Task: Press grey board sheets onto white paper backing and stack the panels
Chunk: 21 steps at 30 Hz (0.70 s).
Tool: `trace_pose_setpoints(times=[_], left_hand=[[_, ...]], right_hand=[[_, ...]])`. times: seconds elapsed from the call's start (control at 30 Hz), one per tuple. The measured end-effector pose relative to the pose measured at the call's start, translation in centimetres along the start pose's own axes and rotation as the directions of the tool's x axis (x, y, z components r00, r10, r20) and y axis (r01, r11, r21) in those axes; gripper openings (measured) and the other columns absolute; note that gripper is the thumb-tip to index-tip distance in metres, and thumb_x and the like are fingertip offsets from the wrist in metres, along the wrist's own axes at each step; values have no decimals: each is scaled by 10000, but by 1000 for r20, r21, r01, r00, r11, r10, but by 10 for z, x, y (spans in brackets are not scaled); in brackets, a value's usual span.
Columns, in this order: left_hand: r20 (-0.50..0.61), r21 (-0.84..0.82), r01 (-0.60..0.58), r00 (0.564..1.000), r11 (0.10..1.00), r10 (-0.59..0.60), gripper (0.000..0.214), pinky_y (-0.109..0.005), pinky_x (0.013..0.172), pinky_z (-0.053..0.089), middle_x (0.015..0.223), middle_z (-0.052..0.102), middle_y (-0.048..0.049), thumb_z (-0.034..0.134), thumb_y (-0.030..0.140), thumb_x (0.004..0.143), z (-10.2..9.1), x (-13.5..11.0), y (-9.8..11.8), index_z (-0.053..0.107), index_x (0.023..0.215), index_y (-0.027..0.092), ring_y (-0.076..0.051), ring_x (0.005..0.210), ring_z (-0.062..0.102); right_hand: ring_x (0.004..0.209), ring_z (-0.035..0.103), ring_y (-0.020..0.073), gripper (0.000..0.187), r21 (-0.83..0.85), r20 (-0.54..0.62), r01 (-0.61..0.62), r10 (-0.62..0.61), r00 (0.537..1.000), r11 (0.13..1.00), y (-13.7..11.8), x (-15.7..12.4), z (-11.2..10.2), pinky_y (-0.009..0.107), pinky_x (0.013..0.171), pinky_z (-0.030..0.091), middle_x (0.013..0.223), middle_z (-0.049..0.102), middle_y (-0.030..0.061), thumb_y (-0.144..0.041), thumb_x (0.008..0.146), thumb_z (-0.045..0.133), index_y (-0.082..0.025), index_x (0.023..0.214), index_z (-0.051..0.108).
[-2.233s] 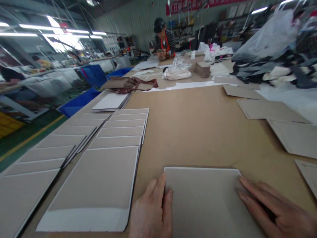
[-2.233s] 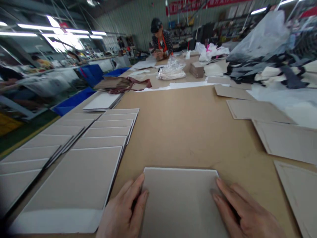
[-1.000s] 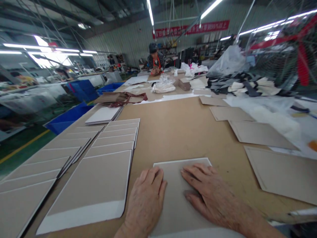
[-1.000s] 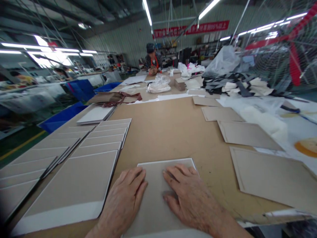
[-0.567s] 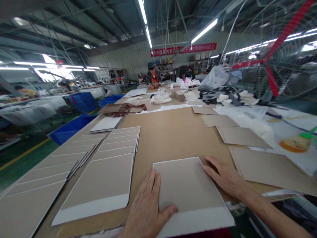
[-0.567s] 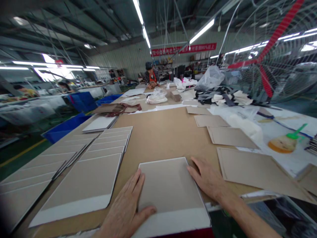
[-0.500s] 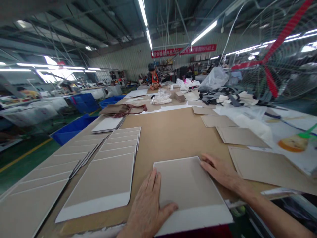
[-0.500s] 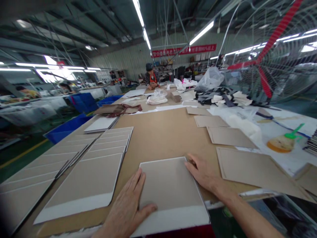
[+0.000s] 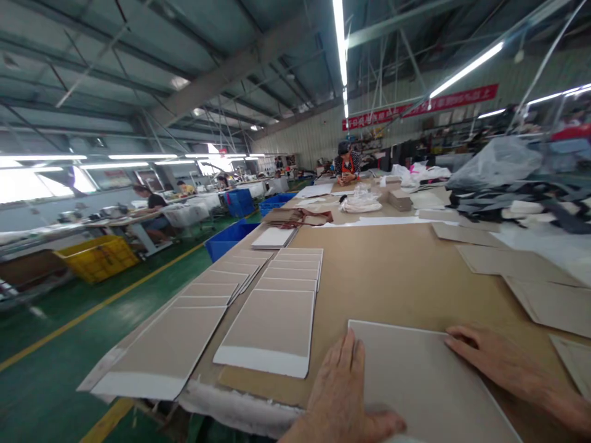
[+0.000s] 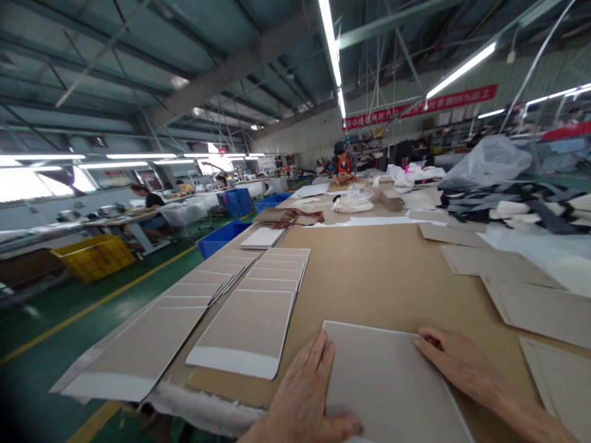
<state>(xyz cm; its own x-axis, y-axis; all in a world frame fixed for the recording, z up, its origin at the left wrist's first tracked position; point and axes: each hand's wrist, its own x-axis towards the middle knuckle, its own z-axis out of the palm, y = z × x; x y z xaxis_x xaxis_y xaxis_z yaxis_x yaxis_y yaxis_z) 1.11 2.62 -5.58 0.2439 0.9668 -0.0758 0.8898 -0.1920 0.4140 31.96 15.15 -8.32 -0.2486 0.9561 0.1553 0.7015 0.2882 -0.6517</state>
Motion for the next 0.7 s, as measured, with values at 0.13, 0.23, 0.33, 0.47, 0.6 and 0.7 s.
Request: trace_pose_setpoints(times=[0.13, 0.23, 0.33, 0.47, 0.6, 0.7], left_hand=[[-41, 12, -2, 999, 1000, 2, 1074, -442, 1205, 133, 1605, 55, -132, 545, 763, 716, 2, 0, 2, 229, 1515, 119, -303, 1478, 96], [-44, 55, 3, 999, 998, 0, 1019, -450, 1205, 133, 1605, 86, -137, 606, 660, 731, 3, 1, 4, 255, 1507, 99, -307, 1477, 109], [-74, 32, -13, 997, 999, 16, 1030, -465, 1201, 151, 1609, 63, -140, 667, 551, 712, 4, 3, 1, 222, 1514, 82, -312, 1477, 112], [-222, -218, -79, 975, 973, 29, 1200, -449, 1204, 162, 1613, 30, -164, 762, 417, 630, 4, -8, -6, 57, 1529, 50, -307, 1478, 104], [-380, -721, -199, 914, 664, -139, 946, -425, 1163, 278, 1570, 259, -183, 621, 407, 820, 10, -29, -5, 74, 1524, 92, -286, 1427, 292], [-297, -948, -247, 912, 200, -284, 928, -441, 1036, 436, 1427, 495, -198, 690, 468, 789, 7, -42, 0, 193, 1498, 136, -331, 1271, 512]], right_hand=[[826, 631, 310, 310, 58, -31, -82, 84, 996, 995, -5, 1, -2, 437, 791, 440, 847, 723, 80, -513, 714, 578, -248, 752, 736], [792, 603, 267, 260, 142, -69, -133, 144, 987, 981, -14, 0, -8, 396, 769, 427, 798, 686, 47, -478, 688, 634, -238, 766, 694], [717, 583, 217, 326, 310, -69, -167, 197, 978, 936, -29, -4, -19, 333, 668, 441, 736, 633, 12, -519, 675, 681, -223, 800, 625], [621, 580, 177, 416, 552, 19, -171, 193, 981, 816, -57, -17, -39, 288, 556, 446, 721, 627, 2, -595, 715, 693, -224, 860, 572], [647, 626, 224, 424, 747, 69, -267, 328, 942, 609, -68, -32, -47, 346, 553, 480, 782, 679, 66, -525, 598, 835, -268, 872, 637], [688, 654, 244, 392, 791, 1, -255, 416, 910, 556, -68, -34, -34, 390, 565, 485, 878, 698, 125, -480, 550, 862, -319, 866, 697]])
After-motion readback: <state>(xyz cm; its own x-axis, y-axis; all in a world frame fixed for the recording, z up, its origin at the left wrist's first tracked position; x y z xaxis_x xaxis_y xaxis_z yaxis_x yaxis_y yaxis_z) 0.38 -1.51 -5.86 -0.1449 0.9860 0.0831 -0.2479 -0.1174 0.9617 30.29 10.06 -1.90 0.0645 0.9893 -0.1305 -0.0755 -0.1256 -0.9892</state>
